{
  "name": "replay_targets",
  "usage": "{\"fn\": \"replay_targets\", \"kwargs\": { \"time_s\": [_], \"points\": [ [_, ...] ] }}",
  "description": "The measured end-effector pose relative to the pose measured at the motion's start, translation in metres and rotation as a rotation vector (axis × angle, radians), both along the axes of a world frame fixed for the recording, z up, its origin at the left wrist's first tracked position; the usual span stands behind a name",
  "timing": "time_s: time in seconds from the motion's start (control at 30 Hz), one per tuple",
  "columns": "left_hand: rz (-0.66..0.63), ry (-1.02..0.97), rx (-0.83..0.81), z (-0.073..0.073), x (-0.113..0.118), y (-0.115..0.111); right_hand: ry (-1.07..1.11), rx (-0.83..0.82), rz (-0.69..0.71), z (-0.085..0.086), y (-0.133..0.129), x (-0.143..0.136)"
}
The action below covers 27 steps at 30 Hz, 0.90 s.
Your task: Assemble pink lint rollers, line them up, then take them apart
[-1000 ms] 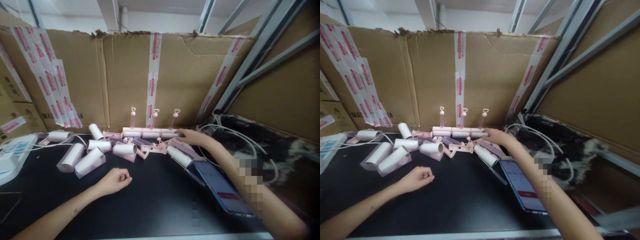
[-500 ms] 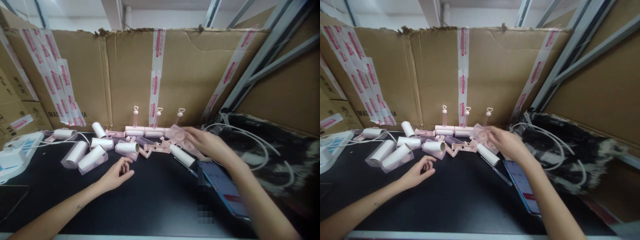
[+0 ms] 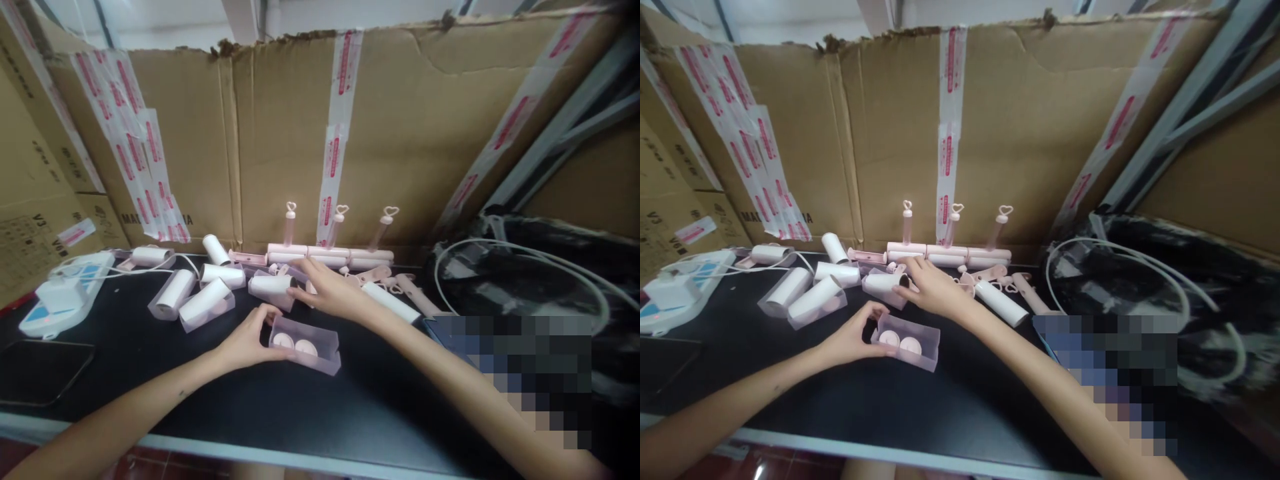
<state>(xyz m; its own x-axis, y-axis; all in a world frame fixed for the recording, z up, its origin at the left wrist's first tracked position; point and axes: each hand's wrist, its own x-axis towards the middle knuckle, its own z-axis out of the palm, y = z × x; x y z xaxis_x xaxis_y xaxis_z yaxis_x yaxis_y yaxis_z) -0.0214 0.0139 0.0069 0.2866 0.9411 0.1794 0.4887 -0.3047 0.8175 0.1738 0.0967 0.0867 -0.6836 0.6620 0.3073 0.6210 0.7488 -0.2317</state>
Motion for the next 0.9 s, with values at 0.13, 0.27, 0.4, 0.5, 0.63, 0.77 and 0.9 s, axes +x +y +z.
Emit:
{"fn": "replay_targets", "kwargs": {
  "time_s": [0.13,0.27,0.4,0.5,0.63,0.77,0.9],
  "points": [
    [0.073,0.031,0.05,-0.001,-0.006,0.005,-0.027,-0.005,0.007,-0.003,0.019,-0.018],
    [0.14,0.035,0.065,-0.002,-0.012,0.012,0.17,0.026,-0.012,0.013,0.005,-0.002],
    [0.179,-0.022,0.223,0.003,-0.015,0.01,0.331,0.055,0.08,0.037,-0.032,0.024],
    [-0.05,-0.076,0.34,0.009,-0.014,0.0,0.063,-0.088,0.215,0.039,-0.059,0.025],
    [-0.313,-0.26,0.177,0.005,-0.002,-0.013,-0.116,-0.397,0.252,0.031,-0.075,0.014],
    [-0.341,-0.322,-0.052,-0.002,0.008,-0.016,0.003,-0.353,0.209,0.028,-0.051,0.01],
    [-0.349,-0.17,-0.03,0.003,0.008,-0.015,-0.237,-0.032,0.308,0.015,-0.006,0.003]
  ]
}}
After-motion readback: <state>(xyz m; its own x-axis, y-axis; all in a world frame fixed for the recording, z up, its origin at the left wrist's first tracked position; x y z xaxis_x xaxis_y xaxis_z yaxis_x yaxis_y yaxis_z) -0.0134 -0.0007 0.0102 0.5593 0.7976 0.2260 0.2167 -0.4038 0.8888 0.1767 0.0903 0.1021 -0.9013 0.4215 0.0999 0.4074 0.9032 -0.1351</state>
